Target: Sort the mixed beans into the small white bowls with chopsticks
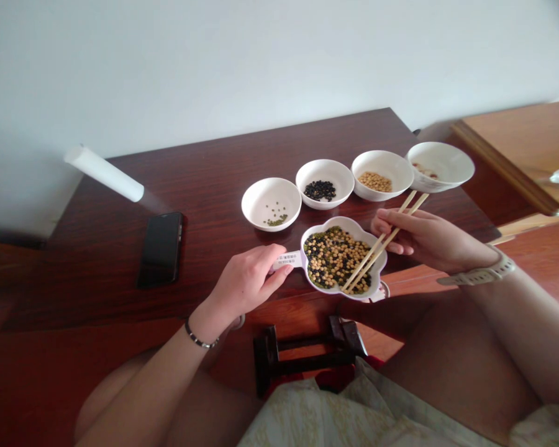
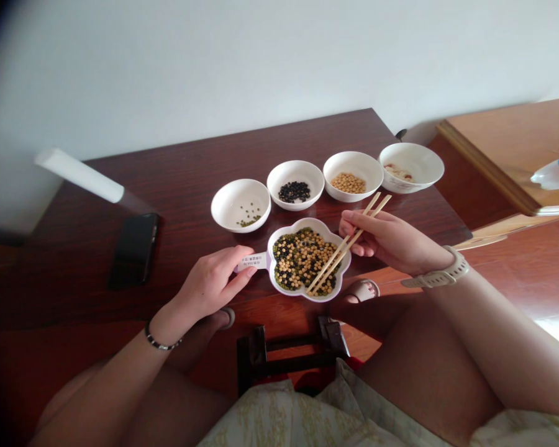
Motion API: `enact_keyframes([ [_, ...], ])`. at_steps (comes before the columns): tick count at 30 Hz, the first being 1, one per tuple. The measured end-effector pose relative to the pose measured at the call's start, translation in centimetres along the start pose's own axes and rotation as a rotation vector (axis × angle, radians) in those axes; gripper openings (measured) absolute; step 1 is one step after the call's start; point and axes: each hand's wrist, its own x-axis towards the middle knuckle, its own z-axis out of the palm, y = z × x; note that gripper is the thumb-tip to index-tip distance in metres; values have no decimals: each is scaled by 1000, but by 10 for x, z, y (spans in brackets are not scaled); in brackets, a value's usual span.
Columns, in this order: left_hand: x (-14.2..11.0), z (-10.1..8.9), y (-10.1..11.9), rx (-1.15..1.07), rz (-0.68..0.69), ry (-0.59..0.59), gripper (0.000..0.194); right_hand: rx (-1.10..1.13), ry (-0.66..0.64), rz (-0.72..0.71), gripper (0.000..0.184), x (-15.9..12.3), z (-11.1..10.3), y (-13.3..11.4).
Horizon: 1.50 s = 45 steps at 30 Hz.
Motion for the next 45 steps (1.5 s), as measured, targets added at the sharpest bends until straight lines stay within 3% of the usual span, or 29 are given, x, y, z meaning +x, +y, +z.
enact_keyframes([
  [9,1,0,-2,-12,4,-2,25,69,-16,57,37,4,-1,0],
  [14,0,1,-3,-12,24,19,24,56,27,-22,35,3,-4,-4],
  [23,1,2,-3,5,33,29,23,-101,31,-4,43,-1,-5,-2],
  [45,0,3,-4,-6,22,20,23,70,-2,41,36,6,-5,1],
])
